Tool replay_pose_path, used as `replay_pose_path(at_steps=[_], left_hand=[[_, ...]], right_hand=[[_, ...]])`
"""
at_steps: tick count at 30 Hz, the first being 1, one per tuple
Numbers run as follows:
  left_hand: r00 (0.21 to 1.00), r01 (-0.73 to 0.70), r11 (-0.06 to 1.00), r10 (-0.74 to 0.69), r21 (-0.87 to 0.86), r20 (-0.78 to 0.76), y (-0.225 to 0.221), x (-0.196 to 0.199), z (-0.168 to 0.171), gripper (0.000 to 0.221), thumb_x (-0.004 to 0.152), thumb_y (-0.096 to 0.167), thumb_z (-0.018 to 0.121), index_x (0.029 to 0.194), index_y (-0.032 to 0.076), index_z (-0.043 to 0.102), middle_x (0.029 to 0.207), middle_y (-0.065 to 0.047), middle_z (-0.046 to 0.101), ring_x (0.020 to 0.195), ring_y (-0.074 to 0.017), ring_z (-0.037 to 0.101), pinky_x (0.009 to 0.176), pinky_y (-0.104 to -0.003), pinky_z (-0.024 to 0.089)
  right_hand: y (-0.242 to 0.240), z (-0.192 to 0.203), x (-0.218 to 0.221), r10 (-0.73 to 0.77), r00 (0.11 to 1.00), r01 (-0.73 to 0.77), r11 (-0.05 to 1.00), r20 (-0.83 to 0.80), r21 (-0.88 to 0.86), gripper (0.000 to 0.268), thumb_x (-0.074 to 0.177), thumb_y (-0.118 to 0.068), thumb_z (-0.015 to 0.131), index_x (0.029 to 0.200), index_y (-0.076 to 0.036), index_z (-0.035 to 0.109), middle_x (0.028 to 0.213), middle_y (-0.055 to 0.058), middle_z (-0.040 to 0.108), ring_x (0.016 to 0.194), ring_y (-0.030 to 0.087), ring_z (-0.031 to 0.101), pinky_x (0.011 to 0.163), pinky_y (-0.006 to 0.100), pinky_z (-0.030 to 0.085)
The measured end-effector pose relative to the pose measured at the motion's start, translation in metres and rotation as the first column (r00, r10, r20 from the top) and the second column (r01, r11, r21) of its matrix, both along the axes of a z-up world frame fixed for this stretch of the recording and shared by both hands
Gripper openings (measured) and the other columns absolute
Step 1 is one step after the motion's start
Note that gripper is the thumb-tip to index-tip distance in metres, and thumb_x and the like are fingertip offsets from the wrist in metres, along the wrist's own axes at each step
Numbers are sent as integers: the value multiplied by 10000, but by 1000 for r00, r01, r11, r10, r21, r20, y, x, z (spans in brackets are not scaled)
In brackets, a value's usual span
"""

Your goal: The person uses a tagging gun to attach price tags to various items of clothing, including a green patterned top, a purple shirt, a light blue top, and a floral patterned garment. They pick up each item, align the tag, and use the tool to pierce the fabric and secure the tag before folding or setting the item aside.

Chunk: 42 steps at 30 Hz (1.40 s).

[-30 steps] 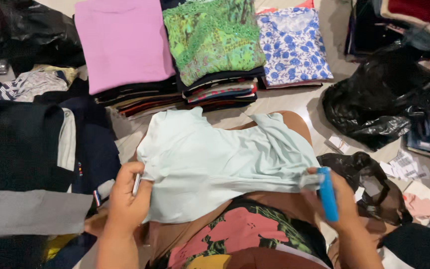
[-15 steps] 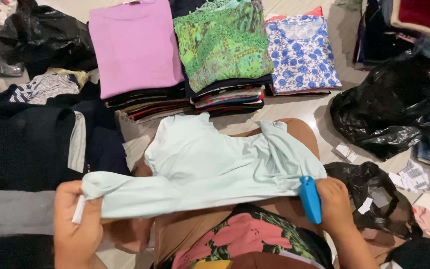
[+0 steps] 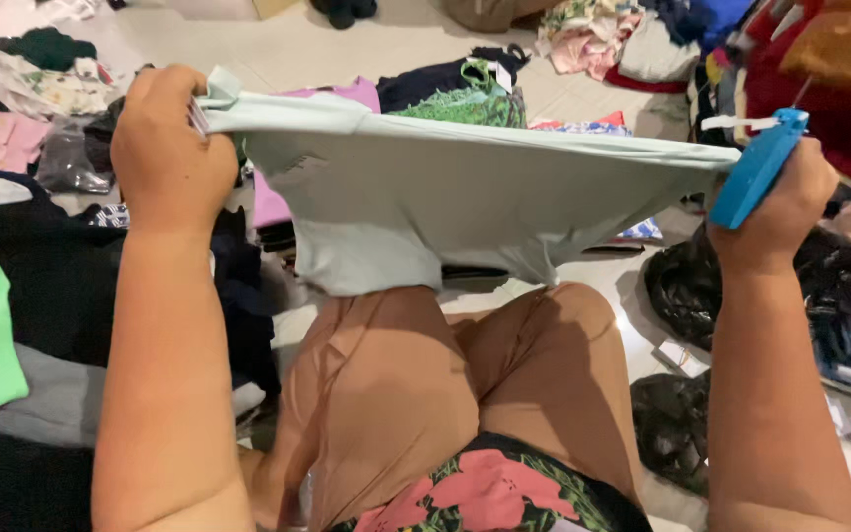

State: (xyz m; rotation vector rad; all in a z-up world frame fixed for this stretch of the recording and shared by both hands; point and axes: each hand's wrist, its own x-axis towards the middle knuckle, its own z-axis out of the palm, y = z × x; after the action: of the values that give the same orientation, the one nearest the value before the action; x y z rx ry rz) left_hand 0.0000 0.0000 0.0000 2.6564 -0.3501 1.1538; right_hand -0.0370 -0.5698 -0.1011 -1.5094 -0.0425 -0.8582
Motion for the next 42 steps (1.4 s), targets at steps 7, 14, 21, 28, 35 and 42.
replay_pose_path(at_steps=[7,14,21,28,35,42], left_hand=[[981,178,979,-184,-95,-55,-3,-86,3,339,774,-39,583,1102,21,645,1022,-159,652,912,-383,610,770,-434,446],[587,221,844,-515,-489,-625,9,-240,-141,270,607,4,648,808,158,745,883,13,739,810,-152,719,749,-245,514],[202,-222,722,-624,-656,-755,-6,-295,-174,252,792,-82,703,769,115,548,810,0,537,791,-121,502,764,-223,372],[232,25,911,-405,-411,-884,4,-228,-146,171,729,136,666,875,215,706,826,56,705,736,-110,606,692,-282,441],[592,-377,901,58,-213,-804,-23,-143,-167,413,850,450,721,1161,199,619,1107,-14,701,1056,-293,644,819,-487,481],[192,-597,800,63,-66,-979,-29,-185,-207,547,849,643,614,1143,183,634,1025,-126,743,976,-337,678,809,-431,461]], right_hand=[[-37,-24,-48,-68,995,87,954,76,-289,296,1230,-276,584,1006,-89,629,1041,111,679,1014,283,667,984,431,517],[-60,-193,-233,-701,510,-13,574,-499,-819,370,878,-308,697,1128,-36,716,1032,275,727,994,537,691,807,574,550],[-39,-209,-297,-326,290,-216,894,-900,-394,343,769,-28,751,1103,-100,754,1140,121,776,1031,341,699,864,486,493],[-51,-175,-241,-351,354,-320,825,-867,-465,313,735,-70,829,1031,-91,728,847,111,728,796,239,635,762,395,484],[-22,-175,-168,-369,451,-203,845,-813,-496,309,892,-275,783,1158,-119,758,1105,91,760,991,293,693,889,430,485],[-6,-234,-186,-259,173,10,965,-950,-261,406,956,-474,748,1064,-88,680,1027,113,658,925,260,560,745,505,414]])
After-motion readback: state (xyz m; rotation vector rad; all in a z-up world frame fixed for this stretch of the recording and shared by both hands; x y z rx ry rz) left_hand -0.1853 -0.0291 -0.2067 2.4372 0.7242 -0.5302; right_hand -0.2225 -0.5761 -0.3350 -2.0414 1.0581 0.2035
